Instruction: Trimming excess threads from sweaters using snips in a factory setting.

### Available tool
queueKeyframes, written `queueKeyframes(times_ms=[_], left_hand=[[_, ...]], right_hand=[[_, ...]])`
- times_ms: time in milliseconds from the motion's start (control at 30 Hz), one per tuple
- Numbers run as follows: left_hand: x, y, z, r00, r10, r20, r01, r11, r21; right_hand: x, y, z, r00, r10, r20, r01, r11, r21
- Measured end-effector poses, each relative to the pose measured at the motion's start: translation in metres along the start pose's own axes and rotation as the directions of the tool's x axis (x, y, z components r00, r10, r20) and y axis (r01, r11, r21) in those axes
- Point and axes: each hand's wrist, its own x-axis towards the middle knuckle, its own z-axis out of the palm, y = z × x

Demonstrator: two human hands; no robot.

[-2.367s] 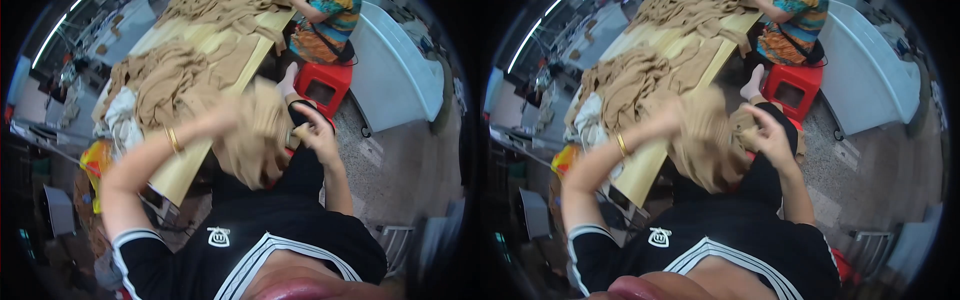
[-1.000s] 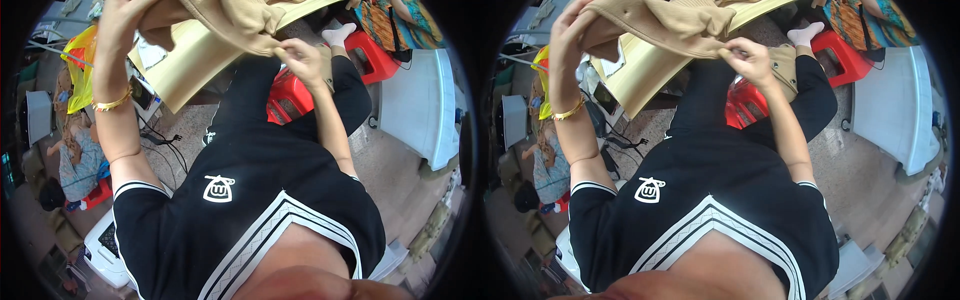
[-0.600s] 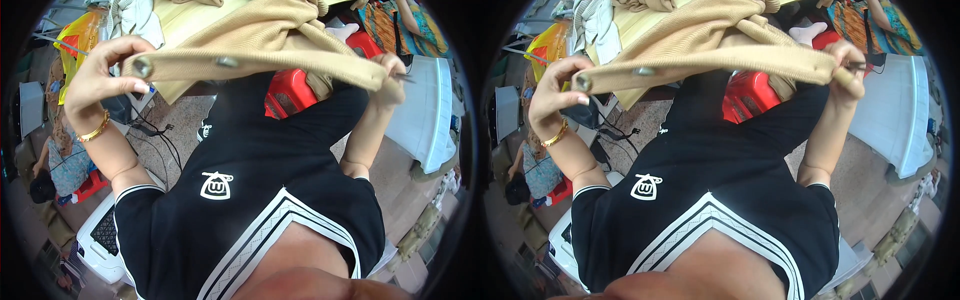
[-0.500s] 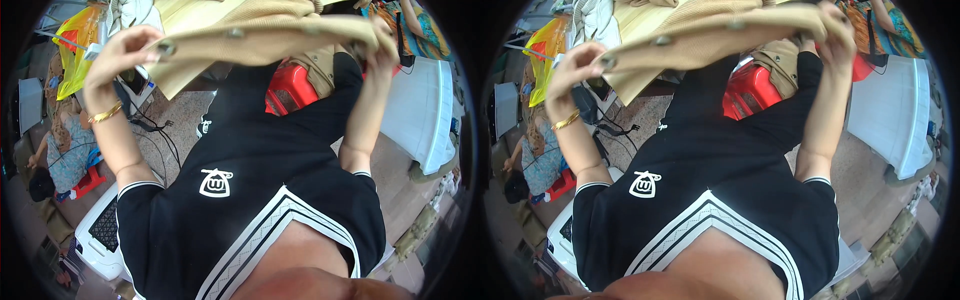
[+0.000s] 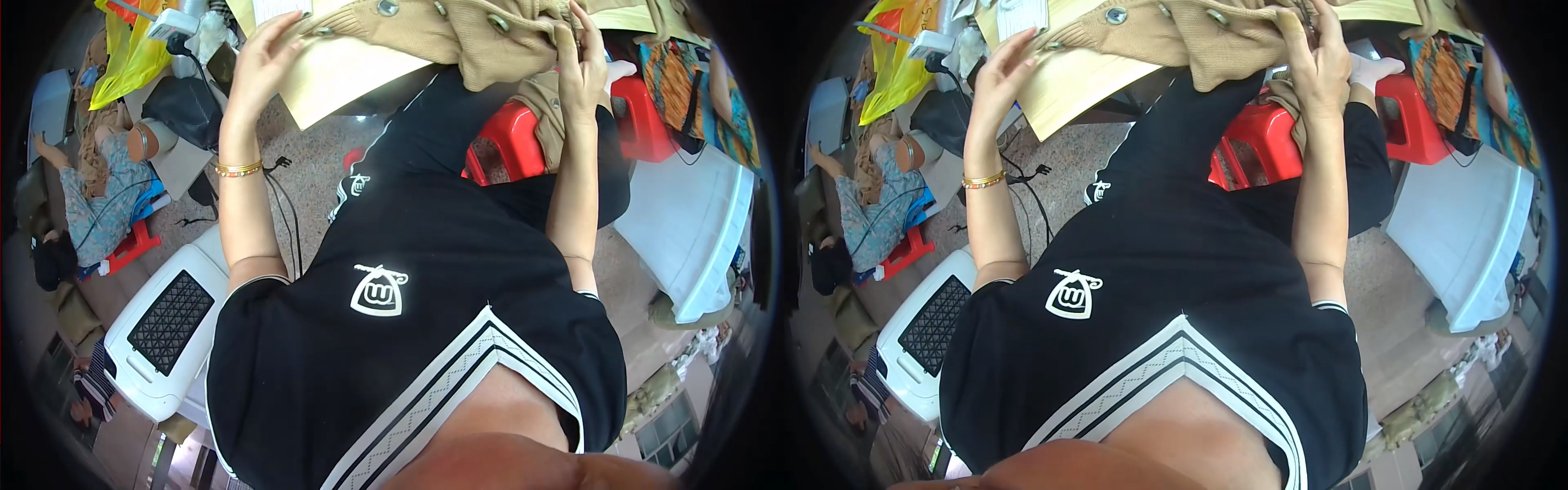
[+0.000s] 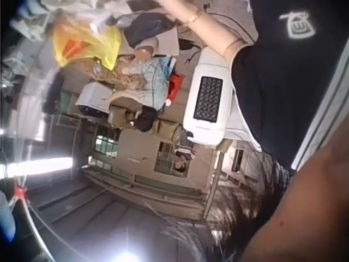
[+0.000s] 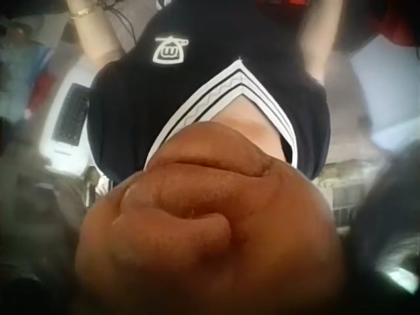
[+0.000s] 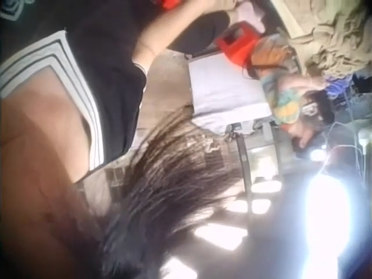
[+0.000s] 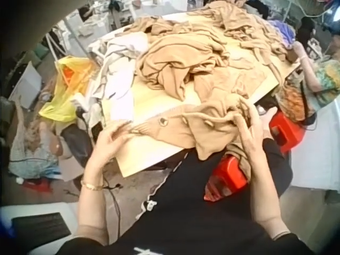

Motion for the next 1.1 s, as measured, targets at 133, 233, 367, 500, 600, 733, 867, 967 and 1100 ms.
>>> queueKeyframes(times_ms=[133, 233, 367, 500, 600, 733, 867, 967, 1100], left_hand=[[0.002, 0.003, 0.011, 0.996, 0.072, 0.047, -0.071, 0.997, -0.032], [0.003, 0.008, 0.014, 0.993, -0.088, 0.084, 0.095, 0.992, -0.079], [0.001, 0.037, 0.005, 0.979, -0.106, 0.174, 0.187, 0.806, -0.562], [-0.004, 0.068, 0.009, 0.980, -0.065, 0.190, 0.194, 0.562, -0.804], [-0.007, 0.088, 0.015, 0.982, -0.056, 0.178, 0.175, 0.602, -0.779], [-0.012, 0.098, 0.017, 0.985, -0.081, 0.150, 0.165, 0.672, -0.722], [-0.006, 0.112, 0.026, 0.987, -0.031, 0.155, 0.127, 0.738, -0.663], [-0.003, 0.116, 0.033, 0.987, -0.005, 0.159, 0.107, 0.759, -0.643], [-0.004, 0.117, 0.036, 0.987, -0.017, 0.157, 0.117, 0.748, -0.654]], right_hand=[[0.000, 0.007, -0.001, 0.984, -0.169, -0.053, 0.147, 0.946, -0.288], [0.008, 0.011, -0.006, 0.986, -0.123, -0.113, 0.090, 0.962, -0.258], [0.031, -0.006, 0.003, 0.964, -0.224, -0.144, 0.165, 0.927, -0.337], [0.027, -0.062, 0.032, 0.986, -0.153, 0.065, 0.154, 0.695, -0.702], [0.008, -0.051, 0.055, 0.925, -0.112, 0.362, 0.286, 0.832, -0.475], [-0.003, -0.111, 0.080, 0.822, -0.319, 0.471, 0.410, 0.906, -0.101], [-0.014, -0.094, 0.081, 0.838, -0.403, 0.367, 0.488, 0.854, -0.178], [0.004, -0.067, 0.084, 0.572, -0.753, 0.326, 0.810, 0.582, -0.078], [0.002, -0.068, 0.082, 0.582, -0.751, 0.311, 0.808, 0.578, -0.113]])
